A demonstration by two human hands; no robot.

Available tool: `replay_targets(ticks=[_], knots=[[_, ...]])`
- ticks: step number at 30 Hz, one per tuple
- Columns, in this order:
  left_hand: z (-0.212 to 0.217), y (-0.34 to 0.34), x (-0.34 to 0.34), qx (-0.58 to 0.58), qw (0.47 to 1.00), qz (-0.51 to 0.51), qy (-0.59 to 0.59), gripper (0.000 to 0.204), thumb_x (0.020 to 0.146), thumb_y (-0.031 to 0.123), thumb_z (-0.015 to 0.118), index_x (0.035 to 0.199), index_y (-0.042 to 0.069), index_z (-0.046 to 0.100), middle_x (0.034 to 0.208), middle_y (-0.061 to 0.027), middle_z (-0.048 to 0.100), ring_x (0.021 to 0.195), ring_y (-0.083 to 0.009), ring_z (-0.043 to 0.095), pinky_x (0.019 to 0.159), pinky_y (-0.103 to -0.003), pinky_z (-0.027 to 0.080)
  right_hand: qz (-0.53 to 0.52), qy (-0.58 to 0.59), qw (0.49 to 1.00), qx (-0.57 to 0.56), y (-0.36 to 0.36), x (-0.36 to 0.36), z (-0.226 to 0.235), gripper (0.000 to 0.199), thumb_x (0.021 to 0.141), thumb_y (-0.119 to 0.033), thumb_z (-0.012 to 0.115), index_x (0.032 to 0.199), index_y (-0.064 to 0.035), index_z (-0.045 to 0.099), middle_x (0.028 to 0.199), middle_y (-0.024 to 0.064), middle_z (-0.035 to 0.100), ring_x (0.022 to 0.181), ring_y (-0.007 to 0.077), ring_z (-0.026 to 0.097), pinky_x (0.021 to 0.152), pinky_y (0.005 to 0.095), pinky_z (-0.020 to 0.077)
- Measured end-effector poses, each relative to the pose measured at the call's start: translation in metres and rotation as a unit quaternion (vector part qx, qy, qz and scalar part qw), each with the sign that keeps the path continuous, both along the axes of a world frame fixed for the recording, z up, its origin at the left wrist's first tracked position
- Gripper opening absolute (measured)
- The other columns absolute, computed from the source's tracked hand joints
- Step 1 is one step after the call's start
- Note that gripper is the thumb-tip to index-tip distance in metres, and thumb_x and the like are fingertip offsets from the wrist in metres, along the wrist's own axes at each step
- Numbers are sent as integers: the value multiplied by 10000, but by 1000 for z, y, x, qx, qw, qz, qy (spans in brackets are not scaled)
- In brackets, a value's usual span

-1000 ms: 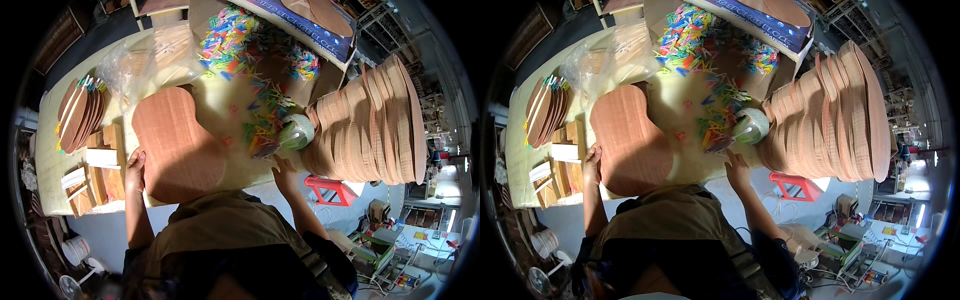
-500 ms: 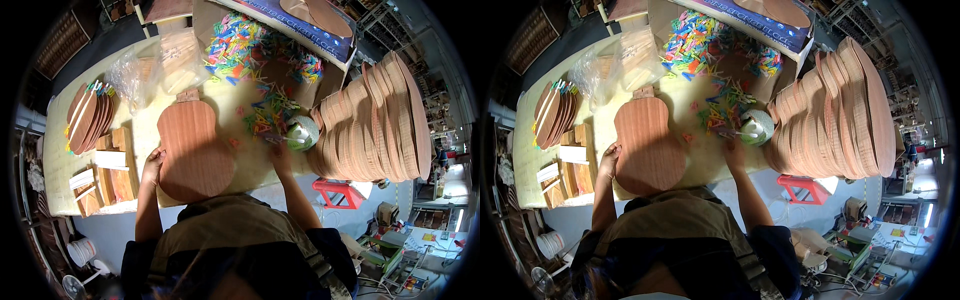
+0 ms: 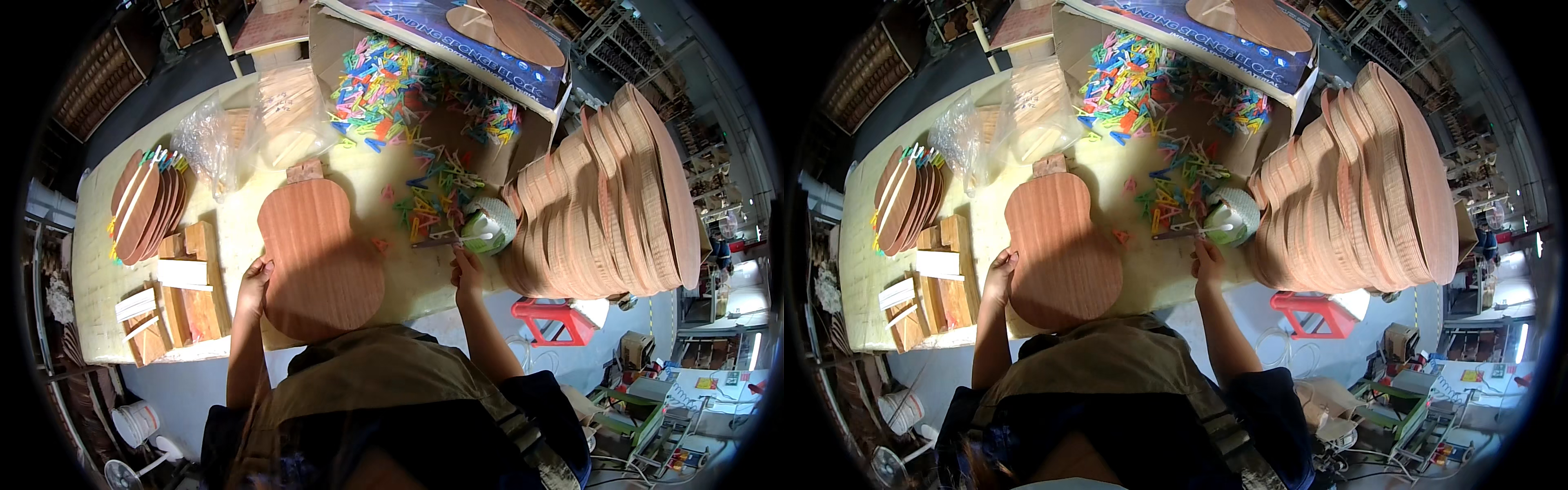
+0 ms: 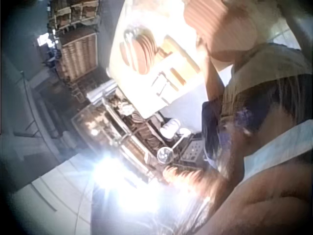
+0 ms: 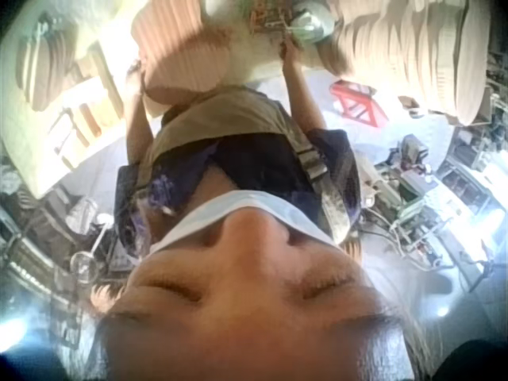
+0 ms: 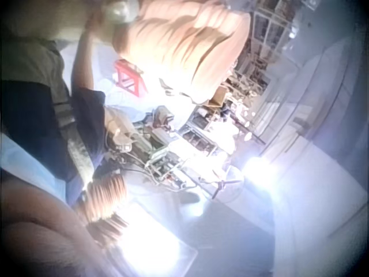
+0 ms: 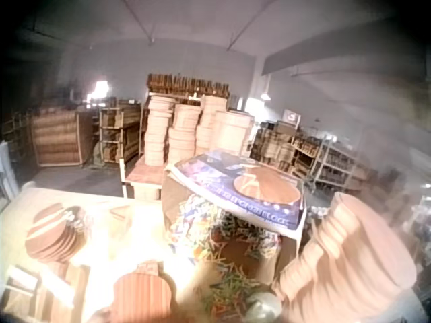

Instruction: The person assembles craft kits by placing a wooden stick onto a wooden guitar-shaped cutout and securing it with a colorful plastic clothespin. They repeat this process for multiple units, stacking the completed items on a nearby pile.

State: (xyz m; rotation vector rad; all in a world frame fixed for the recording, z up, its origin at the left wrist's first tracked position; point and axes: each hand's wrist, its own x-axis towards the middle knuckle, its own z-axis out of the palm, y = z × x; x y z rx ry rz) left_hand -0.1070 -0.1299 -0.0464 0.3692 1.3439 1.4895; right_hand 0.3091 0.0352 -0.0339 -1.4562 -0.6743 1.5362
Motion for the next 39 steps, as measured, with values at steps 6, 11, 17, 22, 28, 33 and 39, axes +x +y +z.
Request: replay_targets(ticks=[6,11,17,22,28,33,39], knots=[[2,5,0,-2,1000,-21,-7,300,917,121,555,1197,13,551,1122,-47,609,1041,-136,552,932,-264,407,54,105,992,41,17,-9,-12,167,856,-216,655,913,-72,593,661,-2,505,400,59,345,355,215,207],[0,2,-2,-8,999,-32,33,329,923,146,551,1224,14,532,1140,-57,604,1046,-146,554,935,-282,409,82,-45,996,2,9,1,2,241,864,-270,646,907,-44,576,658,8,497,470,65,404,399,233,270],[-2,3,0,0,999,-33,9,325,923,138,547,1222,10,530,1134,-53,605,1033,-141,559,932,-275,408,16,-395,871,292,-19,-14,11,286,822,-162,671,1020,0,543,777,66,529,666,163,510,616,280,425],[-6,6,-4,-17,999,-32,40,322,932,109,529,1229,-16,519,1144,-53,600,1034,-128,556,924,-250,412,24,-470,789,394,-19,-96,9,729,758,-172,691,1372,-51,317,1381,260,240,1285,418,263,1051,476,267],[3,6,1,-5,1000,-30,8,308,933,104,524,1221,-7,526,1130,-51,602,1019,-126,558,908,-247,418,-12,-620,773,136,18,-138,22,852,763,-441,632,1424,-78,235,1456,315,67,1337,467,143,1059,567,184],[-3,-1,2,29,999,-26,9,315,930,105,526,1224,-10,525,1160,-68,597,1066,-158,552,937,-273,410,-18,-557,811,179,39,-147,-2,841,762,-431,645,1415,-79,250,1460,306,76,1322,499,143,1036,623,175],[-2,8,-1,8,1000,-23,6,299,917,89,544,1198,-12,540,1149,-83,600,1071,-170,547,944,-287,410,83,-566,791,216,89,-159,-2,753,739,-433,680,1338,-82,386,1407,273,243,1263,465,287,981,570,305]])
